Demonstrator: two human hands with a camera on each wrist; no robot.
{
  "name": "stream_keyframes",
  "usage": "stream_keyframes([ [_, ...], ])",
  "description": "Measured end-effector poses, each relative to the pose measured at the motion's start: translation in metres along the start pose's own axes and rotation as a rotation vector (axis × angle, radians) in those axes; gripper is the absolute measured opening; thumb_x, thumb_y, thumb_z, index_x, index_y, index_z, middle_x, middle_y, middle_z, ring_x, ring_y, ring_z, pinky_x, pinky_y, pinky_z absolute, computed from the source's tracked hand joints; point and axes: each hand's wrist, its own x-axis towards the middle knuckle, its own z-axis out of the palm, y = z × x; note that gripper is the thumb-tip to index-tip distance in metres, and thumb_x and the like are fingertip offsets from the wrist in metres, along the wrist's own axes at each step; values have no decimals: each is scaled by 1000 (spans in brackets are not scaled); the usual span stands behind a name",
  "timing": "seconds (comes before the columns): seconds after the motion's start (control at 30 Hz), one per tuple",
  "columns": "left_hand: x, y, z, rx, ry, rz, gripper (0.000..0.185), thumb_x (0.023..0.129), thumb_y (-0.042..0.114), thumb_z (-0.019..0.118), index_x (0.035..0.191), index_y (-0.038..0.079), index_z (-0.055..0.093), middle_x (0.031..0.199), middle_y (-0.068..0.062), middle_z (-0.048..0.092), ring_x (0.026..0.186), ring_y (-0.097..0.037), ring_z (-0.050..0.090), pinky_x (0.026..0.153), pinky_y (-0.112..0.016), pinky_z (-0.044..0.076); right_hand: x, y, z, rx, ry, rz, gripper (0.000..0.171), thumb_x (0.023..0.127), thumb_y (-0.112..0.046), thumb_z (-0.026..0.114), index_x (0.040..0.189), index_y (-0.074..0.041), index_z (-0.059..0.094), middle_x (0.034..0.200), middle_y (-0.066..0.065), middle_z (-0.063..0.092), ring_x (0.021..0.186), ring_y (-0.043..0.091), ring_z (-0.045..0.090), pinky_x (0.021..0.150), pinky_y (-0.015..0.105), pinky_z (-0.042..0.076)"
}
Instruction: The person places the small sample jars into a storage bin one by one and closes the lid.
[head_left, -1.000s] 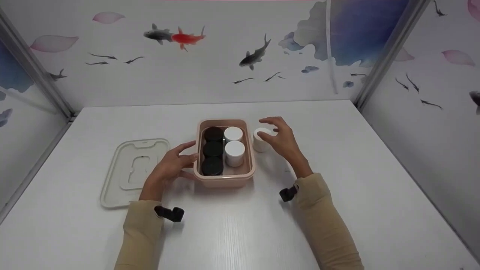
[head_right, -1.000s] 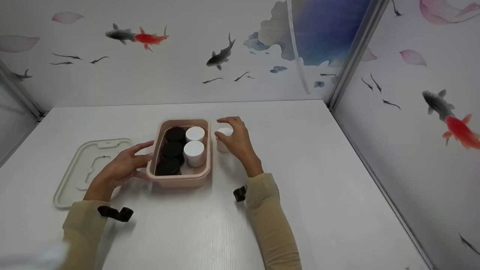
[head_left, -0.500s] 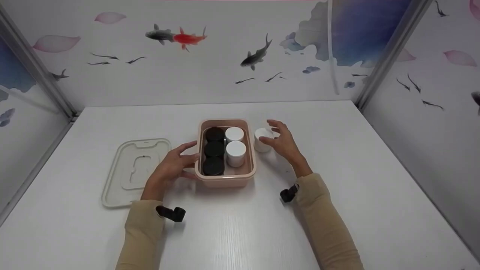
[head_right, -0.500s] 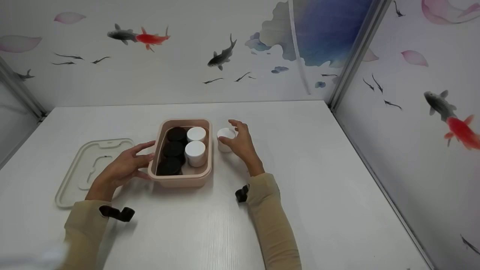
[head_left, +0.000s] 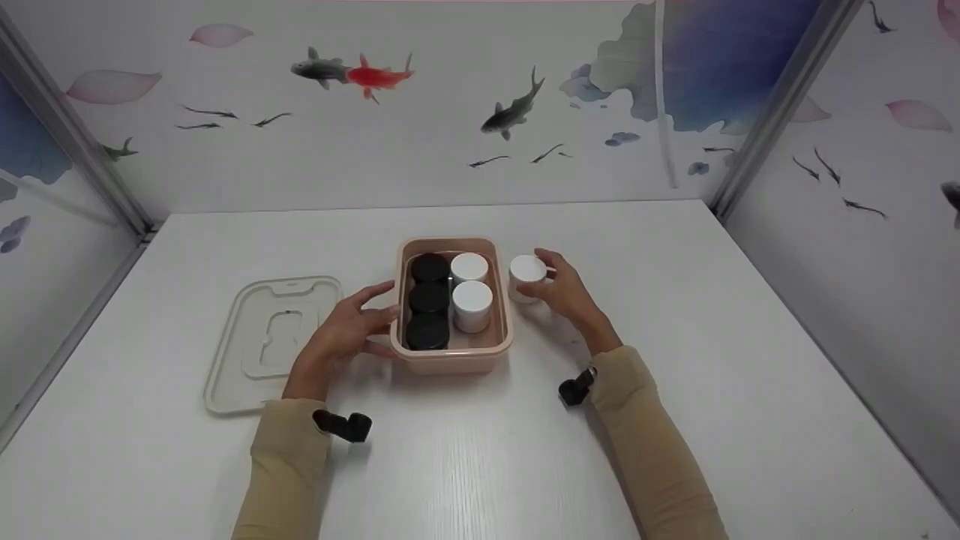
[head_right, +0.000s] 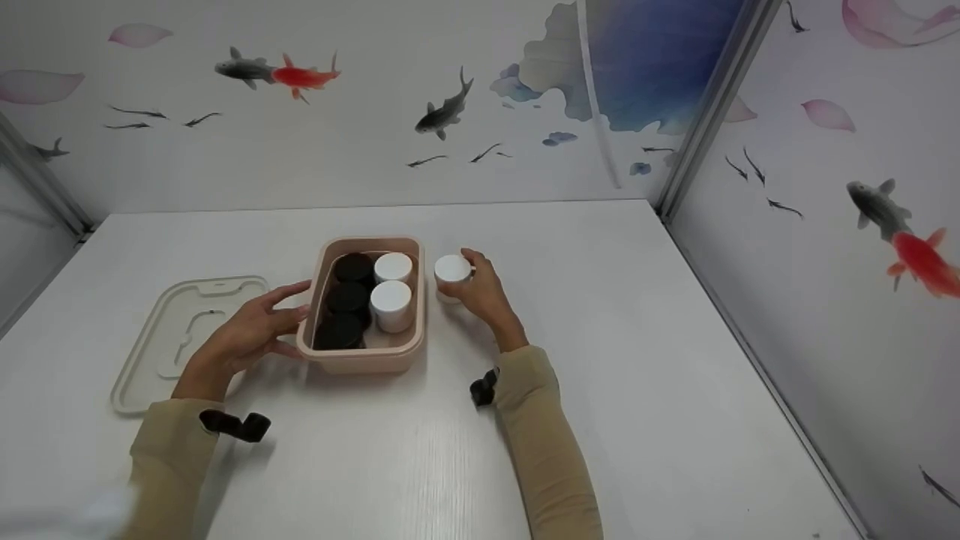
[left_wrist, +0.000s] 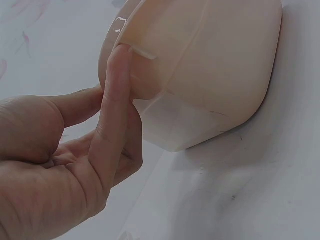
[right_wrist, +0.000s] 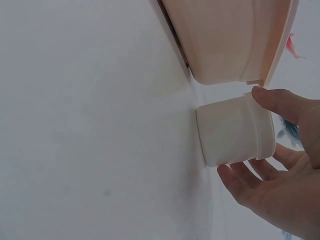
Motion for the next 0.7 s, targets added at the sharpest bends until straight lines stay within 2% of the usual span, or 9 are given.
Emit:
stream_keyframes([
  [0.4, 0, 1, 1, -1, 2, -5, 64, 103, 20, 58, 159, 19, 28, 146, -27, 52, 117, -30, 66, 75, -40, 66, -1, 0, -3, 3, 9, 14, 79, 89, -19, 77, 155, -11, 34, 155, 15, 41, 144, 31, 40, 121, 47, 38],
  [0.7, 1, 1, 0, 12, -2, -6, 63, 103, 21, 58, 159, 19, 28, 145, -26, 52, 117, -30, 66, 77, -40, 66, -9, -17, -10, -16, 36, -43, 80, 88, -26, 79, 154, -13, 36, 152, 14, 44, 142, 31, 43, 118, 49, 41],
])
